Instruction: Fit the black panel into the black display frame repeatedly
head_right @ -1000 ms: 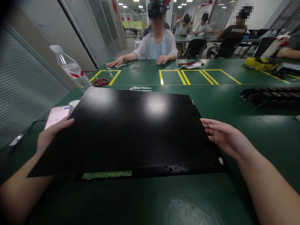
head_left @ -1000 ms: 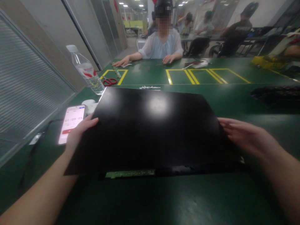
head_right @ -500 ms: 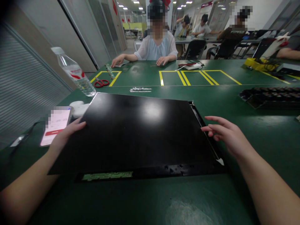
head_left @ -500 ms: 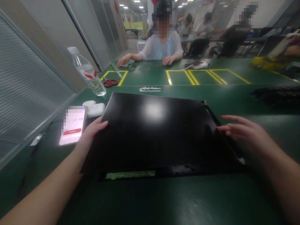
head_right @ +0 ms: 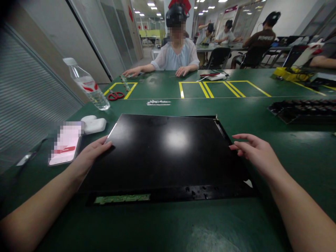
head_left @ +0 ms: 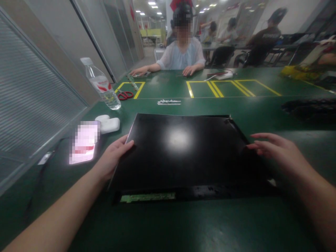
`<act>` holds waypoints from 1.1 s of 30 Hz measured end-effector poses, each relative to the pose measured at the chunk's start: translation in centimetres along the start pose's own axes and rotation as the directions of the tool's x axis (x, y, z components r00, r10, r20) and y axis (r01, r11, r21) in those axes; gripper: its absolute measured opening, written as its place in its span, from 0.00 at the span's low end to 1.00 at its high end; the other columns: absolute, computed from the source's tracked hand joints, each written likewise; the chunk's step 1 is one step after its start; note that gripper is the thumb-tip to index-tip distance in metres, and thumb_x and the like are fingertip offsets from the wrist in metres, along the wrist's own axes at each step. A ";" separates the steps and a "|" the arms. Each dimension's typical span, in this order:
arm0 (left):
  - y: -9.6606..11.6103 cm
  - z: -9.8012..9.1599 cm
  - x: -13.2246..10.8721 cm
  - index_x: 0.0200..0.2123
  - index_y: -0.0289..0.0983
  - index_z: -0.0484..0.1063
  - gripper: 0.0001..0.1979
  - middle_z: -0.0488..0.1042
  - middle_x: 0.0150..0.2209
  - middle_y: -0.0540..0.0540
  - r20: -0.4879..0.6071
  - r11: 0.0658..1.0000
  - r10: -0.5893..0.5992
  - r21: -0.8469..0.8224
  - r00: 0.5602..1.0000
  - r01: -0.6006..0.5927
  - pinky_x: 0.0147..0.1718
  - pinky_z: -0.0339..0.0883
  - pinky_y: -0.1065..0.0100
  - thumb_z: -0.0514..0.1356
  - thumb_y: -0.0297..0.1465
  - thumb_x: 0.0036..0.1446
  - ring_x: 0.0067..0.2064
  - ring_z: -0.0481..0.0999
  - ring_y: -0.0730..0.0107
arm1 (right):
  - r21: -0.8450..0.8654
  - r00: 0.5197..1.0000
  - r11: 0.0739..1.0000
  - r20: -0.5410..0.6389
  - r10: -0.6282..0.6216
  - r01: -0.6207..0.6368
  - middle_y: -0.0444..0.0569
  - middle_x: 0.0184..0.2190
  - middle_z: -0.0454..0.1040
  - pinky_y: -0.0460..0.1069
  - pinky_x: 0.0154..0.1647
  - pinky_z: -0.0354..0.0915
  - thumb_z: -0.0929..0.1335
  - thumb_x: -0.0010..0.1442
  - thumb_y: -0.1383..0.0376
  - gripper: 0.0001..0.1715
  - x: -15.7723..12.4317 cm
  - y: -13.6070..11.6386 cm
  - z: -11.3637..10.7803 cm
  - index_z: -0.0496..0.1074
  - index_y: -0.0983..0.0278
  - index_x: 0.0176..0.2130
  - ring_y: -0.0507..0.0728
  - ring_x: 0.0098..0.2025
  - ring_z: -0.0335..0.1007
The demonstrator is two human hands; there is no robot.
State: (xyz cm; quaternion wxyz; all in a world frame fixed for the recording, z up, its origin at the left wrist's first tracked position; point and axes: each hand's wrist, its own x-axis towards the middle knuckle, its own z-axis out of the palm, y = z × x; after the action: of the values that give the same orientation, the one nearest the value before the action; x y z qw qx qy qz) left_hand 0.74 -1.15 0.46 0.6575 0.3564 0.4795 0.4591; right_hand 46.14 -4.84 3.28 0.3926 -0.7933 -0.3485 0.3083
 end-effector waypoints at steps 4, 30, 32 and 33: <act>0.2 0.7 0.1 0.54 0.34 0.79 0.33 0.88 0.44 0.39 -0.013 1.000 -0.004 0.004 1.000 0.004 0.35 0.84 0.64 0.82 0.31 0.43 0.39 0.89 0.52 | -0.048 1.000 0.999 -0.016 -0.007 0.006 0.51 0.30 0.82 0.52 0.36 0.61 0.71 0.46 0.58 0.21 0.0 0.1 0.0 0.77 0.61 0.41 0.58 0.32 0.69; 0.0 1.6 -0.1 0.57 0.35 0.69 0.31 0.88 0.41 0.41 -0.107 0.995 0.032 0.100 0.994 -0.021 0.36 0.83 0.61 0.75 0.28 0.53 0.34 0.88 0.57 | -0.408 0.984 0.897 0.014 -0.180 0.170 0.50 0.27 0.82 0.57 0.36 0.67 0.70 0.49 0.49 0.24 2.1 3.7 -0.4 0.83 0.58 0.42 0.65 0.31 0.78; 0.0 1.5 -0.3 0.59 0.35 0.69 0.33 0.87 0.44 0.40 -0.083 0.995 0.039 0.097 0.996 -0.031 0.39 0.83 0.60 0.76 0.30 0.51 0.37 0.88 0.56 | -0.404 0.981 0.897 0.008 -0.192 0.179 0.49 0.27 0.82 0.57 0.36 0.67 0.70 0.49 0.49 0.23 2.2 3.8 -0.4 0.83 0.57 0.41 0.65 0.31 0.79; 0.0 1.5 -0.3 0.59 0.35 0.69 0.34 0.87 0.46 0.39 -0.077 0.995 0.041 0.096 0.996 -0.034 0.40 0.83 0.60 0.76 0.30 0.51 0.38 0.88 0.55 | -0.403 0.980 0.896 0.008 -0.199 0.186 0.49 0.27 0.82 0.57 0.36 0.68 0.70 0.49 0.50 0.22 2.2 3.8 -0.4 0.83 0.57 0.40 0.66 0.32 0.79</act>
State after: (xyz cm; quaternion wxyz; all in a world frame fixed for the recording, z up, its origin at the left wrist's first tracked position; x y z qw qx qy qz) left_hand 2.18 -1.48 0.99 0.6116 0.3776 0.5196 0.4619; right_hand 48.83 -4.93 -0.17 0.2555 -0.8237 -0.4745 0.1764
